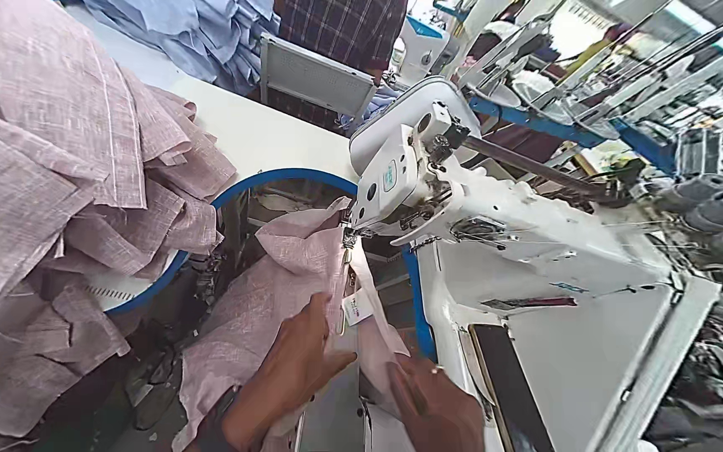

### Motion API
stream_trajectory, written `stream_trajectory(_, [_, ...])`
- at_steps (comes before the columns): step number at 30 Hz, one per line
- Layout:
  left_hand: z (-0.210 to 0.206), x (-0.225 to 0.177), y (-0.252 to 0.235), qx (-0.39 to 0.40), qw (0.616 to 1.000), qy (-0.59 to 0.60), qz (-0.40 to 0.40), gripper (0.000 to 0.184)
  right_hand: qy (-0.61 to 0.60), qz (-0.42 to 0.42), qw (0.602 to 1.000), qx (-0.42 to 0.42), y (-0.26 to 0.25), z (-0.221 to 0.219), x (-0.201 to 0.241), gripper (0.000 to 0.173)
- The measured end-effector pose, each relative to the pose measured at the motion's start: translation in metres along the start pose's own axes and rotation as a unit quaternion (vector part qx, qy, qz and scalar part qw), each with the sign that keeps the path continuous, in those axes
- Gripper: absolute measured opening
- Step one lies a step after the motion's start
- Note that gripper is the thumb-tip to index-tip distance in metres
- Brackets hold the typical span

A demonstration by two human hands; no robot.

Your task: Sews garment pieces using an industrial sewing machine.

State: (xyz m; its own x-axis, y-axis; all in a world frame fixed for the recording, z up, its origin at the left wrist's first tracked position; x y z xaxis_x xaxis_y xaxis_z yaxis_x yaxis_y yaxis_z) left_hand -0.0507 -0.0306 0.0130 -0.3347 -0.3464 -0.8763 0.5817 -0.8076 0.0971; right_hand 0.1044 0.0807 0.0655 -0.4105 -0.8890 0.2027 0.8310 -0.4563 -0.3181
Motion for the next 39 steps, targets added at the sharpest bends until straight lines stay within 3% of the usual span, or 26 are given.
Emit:
stream_trajectory(1, [-0.006,-0.002,0.015,-0.001,1.000,-0.018,0.006,0.062,0.050,0.035,0.998,-0.009,0.004,0.011,-0.012,0.018])
stream_trajectory(4, [-0.023,0.005,0.031,-0.111,0.987,-0.038,-0.108,0.018,0.166,0.156,0.973,-0.026,-0.005,0.021,-0.008,0.018])
stream_trajectory(7, [-0.034,0.009,0.033,-0.212,0.961,-0.055,-0.170,0.024,0.113,0.190,0.975,0.007,-0.003,0.002,0.039,0.018])
stream_trajectory(10, [-0.047,0.020,0.035,-0.256,0.950,-0.043,-0.171,0.026,-0.009,0.120,0.991,0.052,-0.002,-0.025,0.063,0.016])
stream_trajectory(15, [-0.045,0.038,0.007,-0.181,0.961,0.146,-0.148,0.025,-0.046,0.065,0.989,0.121,-0.026,-0.038,0.056,0.016])
stream_trajectory(19, [-0.043,0.040,-0.021,-0.181,0.953,0.191,-0.152,0.023,-0.045,0.033,0.988,0.143,-0.050,-0.043,0.052,0.016])
stream_trajectory(22, [-0.041,0.036,-0.024,-0.198,0.955,0.160,-0.152,0.024,-0.034,0.022,0.995,0.095,-0.049,-0.043,0.049,0.019])
stream_trajectory(25, [-0.040,0.029,-0.004,-0.198,0.961,0.108,-0.161,0.029,0.062,0.093,0.994,0.021,-0.037,-0.038,0.048,0.021])
stream_trajectory(31, [-0.037,0.042,-0.032,-0.111,0.964,0.206,-0.124,0.030,0.109,0.075,0.991,0.004,-0.033,-0.055,0.057,0.018])
stream_trajectory(34, [-0.029,0.034,-0.027,-0.103,0.980,0.126,-0.115,0.032,0.101,0.031,0.994,0.034,-0.026,-0.049,0.058,0.018])
stream_trajectory(37, [-0.021,0.018,0.016,-0.079,0.990,0.071,-0.094,0.032,0.043,-0.031,0.984,0.170,-0.001,-0.008,0.056,0.021])
stream_trajectory(39, [-0.033,0.016,0.034,-0.116,0.987,0.044,-0.105,0.032,0.042,-0.016,0.973,0.227,0.009,0.008,0.063,0.023])
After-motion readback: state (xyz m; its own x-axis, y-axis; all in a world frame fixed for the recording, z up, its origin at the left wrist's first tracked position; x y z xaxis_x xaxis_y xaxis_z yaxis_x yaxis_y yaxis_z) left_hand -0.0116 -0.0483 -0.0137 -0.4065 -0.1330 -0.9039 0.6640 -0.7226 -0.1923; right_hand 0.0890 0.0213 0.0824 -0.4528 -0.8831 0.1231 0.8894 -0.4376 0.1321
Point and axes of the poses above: each hand's wrist, its own y-axis away from the middle knuckle, its own z-axis out of the back of the hand, x = y × z, the point moved 3 cm from there along -y, towards the middle knuckle, and after that the axes turned 2 degrees about x, right-handed, at the moved point
